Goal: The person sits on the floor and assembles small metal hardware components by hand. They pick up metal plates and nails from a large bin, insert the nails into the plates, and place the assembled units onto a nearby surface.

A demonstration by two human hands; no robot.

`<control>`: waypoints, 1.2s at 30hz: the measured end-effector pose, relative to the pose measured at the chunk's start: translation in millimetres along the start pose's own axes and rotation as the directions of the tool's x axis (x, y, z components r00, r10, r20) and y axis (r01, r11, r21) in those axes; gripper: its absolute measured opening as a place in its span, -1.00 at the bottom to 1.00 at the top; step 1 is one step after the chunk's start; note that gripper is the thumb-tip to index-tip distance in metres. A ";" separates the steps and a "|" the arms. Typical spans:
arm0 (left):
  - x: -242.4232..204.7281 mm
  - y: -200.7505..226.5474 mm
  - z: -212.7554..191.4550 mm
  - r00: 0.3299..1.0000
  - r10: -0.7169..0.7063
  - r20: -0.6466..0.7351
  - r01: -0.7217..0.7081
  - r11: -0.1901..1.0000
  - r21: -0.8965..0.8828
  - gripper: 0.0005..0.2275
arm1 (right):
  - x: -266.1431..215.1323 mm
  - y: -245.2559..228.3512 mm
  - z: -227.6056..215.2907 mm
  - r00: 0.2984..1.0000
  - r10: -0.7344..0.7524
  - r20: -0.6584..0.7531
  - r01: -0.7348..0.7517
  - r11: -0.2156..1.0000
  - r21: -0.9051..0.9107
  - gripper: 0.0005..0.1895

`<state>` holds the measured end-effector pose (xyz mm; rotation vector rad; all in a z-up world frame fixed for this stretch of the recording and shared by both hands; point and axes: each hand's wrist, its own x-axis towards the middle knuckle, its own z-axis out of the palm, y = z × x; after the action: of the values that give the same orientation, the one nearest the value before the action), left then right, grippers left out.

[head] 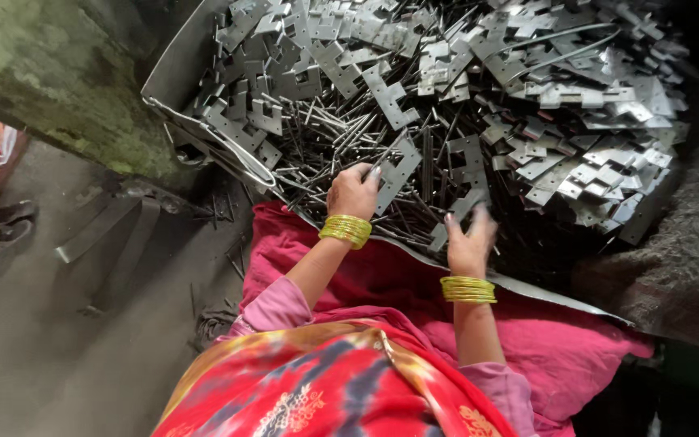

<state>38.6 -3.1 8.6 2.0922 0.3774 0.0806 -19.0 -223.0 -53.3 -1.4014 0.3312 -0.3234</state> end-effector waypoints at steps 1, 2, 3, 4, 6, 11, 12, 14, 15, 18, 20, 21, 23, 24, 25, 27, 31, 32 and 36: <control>-2.1 -4.5 1.4 0.999 -0.021 0.038 0.026 0.990 -0.138 -0.78 | -3.8 -4.0 -0.4 0.985 -0.148 -0.091 0.140 0.987 -0.083 -0.65; -2.2 -5.8 3.9 0.996 -0.030 0.080 0.051 0.961 -0.273 -0.78 | -5.8 -8.4 1.3 0.965 -0.235 -0.116 0.223 0.969 -0.108 -0.64; -5.0 -6.2 6.7 0.985 -0.028 0.170 0.095 0.911 -0.402 -0.78 | -6.6 -12.1 4.4 0.960 -0.262 -0.103 0.254 0.963 -0.087 -0.63; -10.6 -4.2 11.5 0.965 -0.013 0.264 0.153 0.841 -0.518 -0.78 | -8.9 -14.8 7.0 0.985 -0.171 -0.026 0.171 0.985 -0.005 -0.61; -30.5 3.3 21.5 0.929 0.091 0.360 0.161 0.774 -0.612 -0.79 | -15.2 -14.7 12.1 0.951 0.205 0.233 -0.261 0.935 0.240 -0.59; -101.2 34.9 27.6 0.862 0.459 0.217 -0.500 0.841 0.206 -0.79 | -24.2 -8.6 9.8 0.854 0.324 0.406 -0.515 0.414 0.751 -0.60; -107.9 39.2 27.0 0.822 0.512 0.249 -0.568 0.764 0.305 -0.78 | -26.8 -9.4 1.6 0.843 0.326 0.427 -0.527 0.345 0.777 -0.60; -109.9 44.9 29.3 0.738 0.621 0.263 -0.667 0.732 0.142 -0.78 | -26.4 -16.7 -22.8 0.870 0.368 0.328 -0.482 0.501 0.719 -0.62; -106.1 46.4 32.4 0.692 0.672 0.263 -0.707 0.705 0.057 -0.78 | -26.2 -22.1 -35.5 0.882 0.383 0.274 -0.459 0.573 0.679 -0.62; -75.0 51.7 51.0 0.788 0.588 0.180 -0.614 0.768 0.180 -0.88 | -16.5 -46.9 -69.3 0.939 0.285 0.195 -0.333 0.597 0.730 -0.63; -63.5 48.8 65.3 0.768 0.574 0.284 -0.640 0.673 0.369 -0.92 | -16.3 -55.7 -81.1 0.946 0.282 0.158 -0.293 0.545 0.786 -0.63; -61.4 47.0 73.0 0.757 0.562 0.332 -0.651 0.609 0.453 -0.94 | -16.1 -57.1 -84.3 0.951 0.278 0.138 -0.269 0.519 0.811 -0.62; -66.1 45.7 93.2 0.794 0.501 0.344 -0.605 0.591 0.534 -0.94 | -15.1 -56.1 -94.2 0.971 0.234 0.050 -0.178 0.566 0.805 -0.63; -68.7 43.4 97.6 0.815 0.465 0.346 -0.575 0.576 0.581 -0.93 | -14.3 -51.3 -94.5 0.976 0.216 0.014 -0.140 0.582 0.801 -0.63; -71.3 42.2 101.3 0.832 0.447 0.329 -0.553 0.618 0.559 -0.91 | -12.8 -46.5 -96.2 0.974 0.225 0.006 -0.147 0.618 0.773 -0.60; -72.9 41.0 102.4 0.870 0.401 0.287 -0.493 0.692 0.527 -0.86 | -10.5 -35.0 -96.7 0.969 0.247 0.007 -0.177 0.674 0.717 -0.52; -58.6 37.3 76.3 0.911 0.232 0.342 -0.343 0.886 0.311 -0.58 | -6.4 -16.9 -88.5 0.959 0.284 0.024 -0.219 0.679 0.701 -0.43; -52.5 38.4 67.6 0.907 0.166 0.387 -0.287 0.917 0.279 -0.61 | -4.7 -15.2 -84.1 0.959 0.275 0.063 -0.234 0.653 0.721 -0.41; -36.2 42.0 29.2 0.915 0.085 0.394 -0.183 0.958 0.220 -0.77 | 0.8 -15.7 -60.6 0.922 0.352 0.163 -0.348 0.564 0.749 -0.48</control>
<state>20.2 -58.1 32.2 2.3207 0.0033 -0.3067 -43.6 -280.1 -46.1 -0.4512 0.4052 -0.1004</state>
